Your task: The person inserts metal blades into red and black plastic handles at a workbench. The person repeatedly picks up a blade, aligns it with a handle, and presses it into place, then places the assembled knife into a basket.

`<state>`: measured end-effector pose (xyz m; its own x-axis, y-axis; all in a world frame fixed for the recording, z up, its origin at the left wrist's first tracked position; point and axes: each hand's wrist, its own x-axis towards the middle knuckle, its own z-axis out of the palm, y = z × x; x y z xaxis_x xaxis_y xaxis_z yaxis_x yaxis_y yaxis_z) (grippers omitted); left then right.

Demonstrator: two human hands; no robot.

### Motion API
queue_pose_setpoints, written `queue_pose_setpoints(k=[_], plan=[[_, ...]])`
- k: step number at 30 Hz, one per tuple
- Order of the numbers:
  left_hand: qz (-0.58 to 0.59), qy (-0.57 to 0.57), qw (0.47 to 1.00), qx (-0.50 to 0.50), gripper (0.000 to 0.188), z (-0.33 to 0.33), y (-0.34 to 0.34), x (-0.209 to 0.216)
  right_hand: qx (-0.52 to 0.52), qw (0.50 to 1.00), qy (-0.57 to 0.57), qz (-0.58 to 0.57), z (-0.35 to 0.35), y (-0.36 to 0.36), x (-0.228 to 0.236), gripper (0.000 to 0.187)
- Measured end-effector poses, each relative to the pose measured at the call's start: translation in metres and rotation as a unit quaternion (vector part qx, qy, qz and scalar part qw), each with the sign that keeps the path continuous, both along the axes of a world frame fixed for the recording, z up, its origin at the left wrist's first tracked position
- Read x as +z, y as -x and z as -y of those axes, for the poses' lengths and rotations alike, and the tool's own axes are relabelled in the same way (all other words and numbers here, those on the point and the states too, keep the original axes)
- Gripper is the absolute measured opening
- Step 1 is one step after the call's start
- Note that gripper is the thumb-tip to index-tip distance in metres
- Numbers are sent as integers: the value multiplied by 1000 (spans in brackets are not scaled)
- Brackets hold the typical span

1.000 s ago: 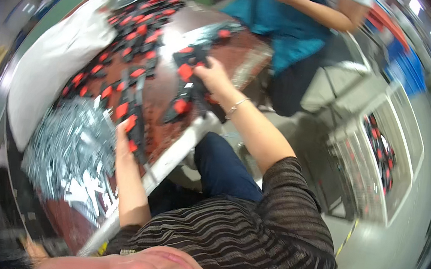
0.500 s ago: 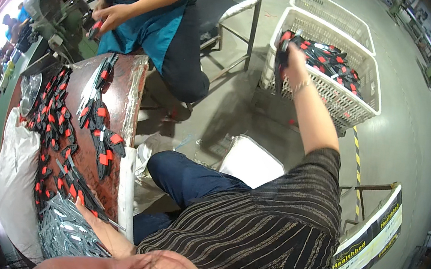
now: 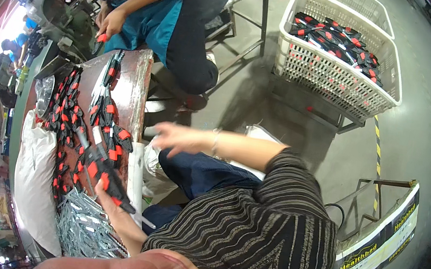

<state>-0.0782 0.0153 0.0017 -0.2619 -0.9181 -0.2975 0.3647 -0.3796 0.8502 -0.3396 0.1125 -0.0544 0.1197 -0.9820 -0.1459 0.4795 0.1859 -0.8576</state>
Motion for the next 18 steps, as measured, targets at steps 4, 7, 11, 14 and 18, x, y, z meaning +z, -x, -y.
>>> queue_pose_setpoints(k=[4, 7, 11, 14, 18], plan=[[-3, 58, 985, -161, 46, -5, 27, -15, -46, 985, -4, 169, 28, -92, 35, 84], [57, 79, 987, -126, 34, -19, 29, -17, -112, 972, 1, 204, 28, -108, 44, 63], [69, 124, 983, -118, 28, -44, 40, -8, -162, 955, -43, 246, 11, -116, 41, 57], [112, 176, 972, -105, 33, -53, 47, -15, -167, 951, -57, 252, 6, -111, 41, 52], [115, 196, 971, -79, 36, -46, 58, -35, -240, 939, -24, 244, 4, -106, 38, 45]])
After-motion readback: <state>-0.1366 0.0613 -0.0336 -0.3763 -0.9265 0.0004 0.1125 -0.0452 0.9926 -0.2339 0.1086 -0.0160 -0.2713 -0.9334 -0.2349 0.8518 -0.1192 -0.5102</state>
